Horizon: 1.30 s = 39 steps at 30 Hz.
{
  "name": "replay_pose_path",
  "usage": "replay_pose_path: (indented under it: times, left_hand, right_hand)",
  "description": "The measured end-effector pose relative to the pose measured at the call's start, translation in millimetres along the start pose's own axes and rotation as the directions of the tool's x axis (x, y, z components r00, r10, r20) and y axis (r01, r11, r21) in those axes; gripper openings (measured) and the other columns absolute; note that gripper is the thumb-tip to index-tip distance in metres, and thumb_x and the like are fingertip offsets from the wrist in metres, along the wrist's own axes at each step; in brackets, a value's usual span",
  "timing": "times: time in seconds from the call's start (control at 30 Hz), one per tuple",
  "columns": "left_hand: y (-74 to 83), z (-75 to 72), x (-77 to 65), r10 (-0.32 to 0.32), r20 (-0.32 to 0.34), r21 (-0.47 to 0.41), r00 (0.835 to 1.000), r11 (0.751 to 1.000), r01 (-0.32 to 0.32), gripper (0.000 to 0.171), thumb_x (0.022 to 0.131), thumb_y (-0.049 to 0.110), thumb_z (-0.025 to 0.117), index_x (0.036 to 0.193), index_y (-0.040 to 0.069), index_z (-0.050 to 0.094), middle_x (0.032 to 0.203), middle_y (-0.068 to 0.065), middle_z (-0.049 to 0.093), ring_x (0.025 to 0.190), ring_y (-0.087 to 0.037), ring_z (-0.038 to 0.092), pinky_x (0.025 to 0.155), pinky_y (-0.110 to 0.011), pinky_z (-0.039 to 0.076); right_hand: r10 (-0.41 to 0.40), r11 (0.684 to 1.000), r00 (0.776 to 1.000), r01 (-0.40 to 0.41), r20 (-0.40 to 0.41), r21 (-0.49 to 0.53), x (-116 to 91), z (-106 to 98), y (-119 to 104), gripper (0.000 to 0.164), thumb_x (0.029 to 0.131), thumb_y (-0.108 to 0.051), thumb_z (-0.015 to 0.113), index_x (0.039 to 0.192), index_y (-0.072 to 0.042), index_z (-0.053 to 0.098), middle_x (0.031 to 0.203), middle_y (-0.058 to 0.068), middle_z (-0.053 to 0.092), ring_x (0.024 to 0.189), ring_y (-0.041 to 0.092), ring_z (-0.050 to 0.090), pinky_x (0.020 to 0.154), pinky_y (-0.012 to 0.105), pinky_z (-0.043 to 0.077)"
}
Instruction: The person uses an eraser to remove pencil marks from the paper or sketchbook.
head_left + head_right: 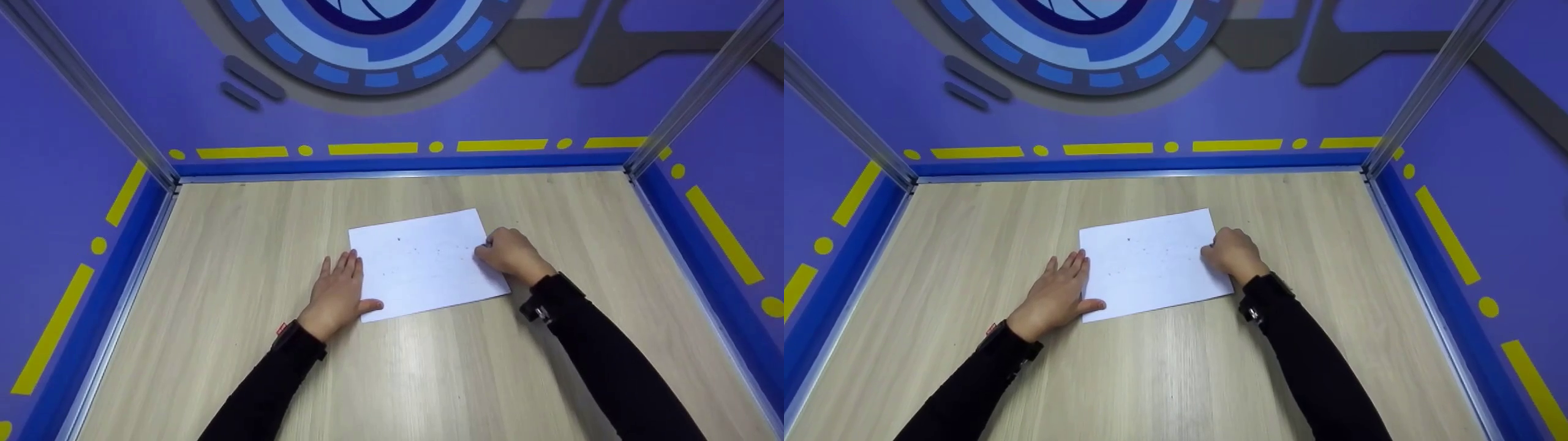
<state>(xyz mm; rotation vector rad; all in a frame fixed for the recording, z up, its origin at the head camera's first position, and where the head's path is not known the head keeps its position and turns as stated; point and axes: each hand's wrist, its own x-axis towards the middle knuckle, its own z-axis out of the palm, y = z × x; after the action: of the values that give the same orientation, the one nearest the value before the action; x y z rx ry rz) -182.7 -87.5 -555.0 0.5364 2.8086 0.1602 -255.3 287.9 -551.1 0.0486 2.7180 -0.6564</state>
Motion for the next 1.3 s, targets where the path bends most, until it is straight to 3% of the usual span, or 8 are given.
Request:
replay_pose_path:
  times: [0.43, 0.57, 0.7, 0.77, 0.9, 1.07, 1.17, 1.3]
  left_hand:
    - [0.3, 2.2, 1.9, -0.016, 0.01, 0.014, 1.0, 1.0, 0.015, 0.111, 0.099, 0.072, 0.066, 0.17, -0.007, 0.033, 0.181, -0.026, 0.027, 0.172, -0.039, 0.025, 0.14, -0.063, 0.017]
    - [1.0, 1.3, 1.7, -0.019, 0.021, 0.016, 1.0, 1.0, 0.019, 0.111, 0.099, 0.072, 0.067, 0.17, -0.007, 0.033, 0.181, -0.026, 0.027, 0.172, -0.039, 0.025, 0.14, -0.063, 0.017]
    - [0.9, 0.3, 2.7, -0.017, 0.032, 0.018, 0.999, 1.0, 0.017, 0.111, 0.1, 0.071, 0.067, 0.17, -0.008, 0.032, 0.181, -0.026, 0.026, 0.172, -0.04, 0.025, 0.14, -0.063, 0.017]
    - [0.0, 0.3, 3.2, -0.018, 0.036, 0.024, 0.999, 1.0, 0.018, 0.111, 0.1, 0.071, 0.067, 0.17, -0.008, 0.032, 0.181, -0.026, 0.026, 0.172, -0.04, 0.025, 0.14, -0.063, 0.018]
    - [-2.6, 0.7, 2.5, -0.024, 0.026, 0.028, 0.999, 0.999, 0.023, 0.111, 0.099, 0.071, 0.067, 0.169, -0.008, 0.033, 0.181, -0.026, 0.027, 0.172, -0.039, 0.026, 0.14, -0.062, 0.018]
    - [-3.0, 1.8, 1.7, -0.004, -0.005, 0.002, 1.0, 1.0, 0.004, 0.111, 0.098, 0.07, 0.07, 0.168, -0.009, 0.036, 0.18, -0.027, 0.03, 0.171, -0.041, 0.028, 0.14, -0.063, 0.018]
    - [-1.3, 2.4, 1.9, 0.002, -0.017, -0.004, 1.0, 1.0, -0.002, 0.11, 0.098, 0.07, 0.07, 0.167, -0.009, 0.037, 0.179, -0.028, 0.031, 0.17, -0.041, 0.029, 0.139, -0.064, 0.019]
    - [0.7, 1.7, 2.4, -0.004, -0.026, 0.012, 1.0, 1.0, 0.005, 0.111, 0.097, 0.071, 0.071, 0.167, -0.009, 0.038, 0.179, -0.027, 0.031, 0.17, -0.041, 0.03, 0.139, -0.064, 0.02]
  right_hand:
    - [-0.012, 0.999, 1.0, 0.013, 0.014, -0.029, -3, 2, -11, 0.033, 0.102, -0.03, 0.059, 0.082, -0.005, 0.064, 0.08, 0.009, 0.057, 0.074, 0.027, 0.058, 0.062, 0.034, 0.042]
    - [-0.048, 0.999, 0.999, 0.048, 0.019, 0.007, -2, 11, -23, 0.033, 0.104, -0.033, 0.057, 0.083, -0.007, 0.061, 0.082, 0.007, 0.053, 0.078, 0.025, 0.055, 0.067, 0.034, 0.041]
    - [-0.108, 0.993, 0.994, 0.107, 0.019, 0.044, 1, 25, -48, 0.04, 0.102, -0.03, 0.057, 0.069, -0.014, 0.042, 0.072, 0.0, 0.038, 0.069, 0.02, 0.043, 0.064, 0.034, 0.035]
    - [-0.153, 0.988, 0.988, 0.153, 0.016, 0.023, 4, 35, -69, 0.042, 0.101, -0.029, 0.058, 0.066, -0.016, 0.039, 0.07, -0.001, 0.037, 0.068, 0.02, 0.041, 0.065, 0.035, 0.035]
    - [-0.218, 0.975, 0.976, 0.219, 0.028, -0.043, 9, 56, -120, 0.036, 0.103, -0.03, 0.062, 0.072, -0.012, 0.058, 0.079, 0.006, 0.059, 0.078, 0.024, 0.055, 0.075, 0.041, 0.05]
    - [-0.241, 0.966, 0.97, 0.243, 0.035, -0.089, 16, 81, -170, 0.035, 0.106, -0.032, 0.062, 0.098, -0.002, 0.079, 0.105, 0.018, 0.077, 0.097, 0.032, 0.069, 0.095, 0.051, 0.06]
    - [-0.225, 0.97, 0.974, 0.225, 0.013, -0.097, 20, 89, -180, 0.035, 0.105, -0.031, 0.063, 0.1, -0.001, 0.081, 0.109, 0.019, 0.078, 0.099, 0.032, 0.069, 0.096, 0.051, 0.06]
    - [-0.192, 0.978, 0.981, 0.191, -0.001, -0.082, 24, 84, -171, 0.031, 0.102, -0.029, 0.066, 0.097, -0.002, 0.081, 0.108, 0.017, 0.077, 0.096, 0.029, 0.066, 0.095, 0.049, 0.06]
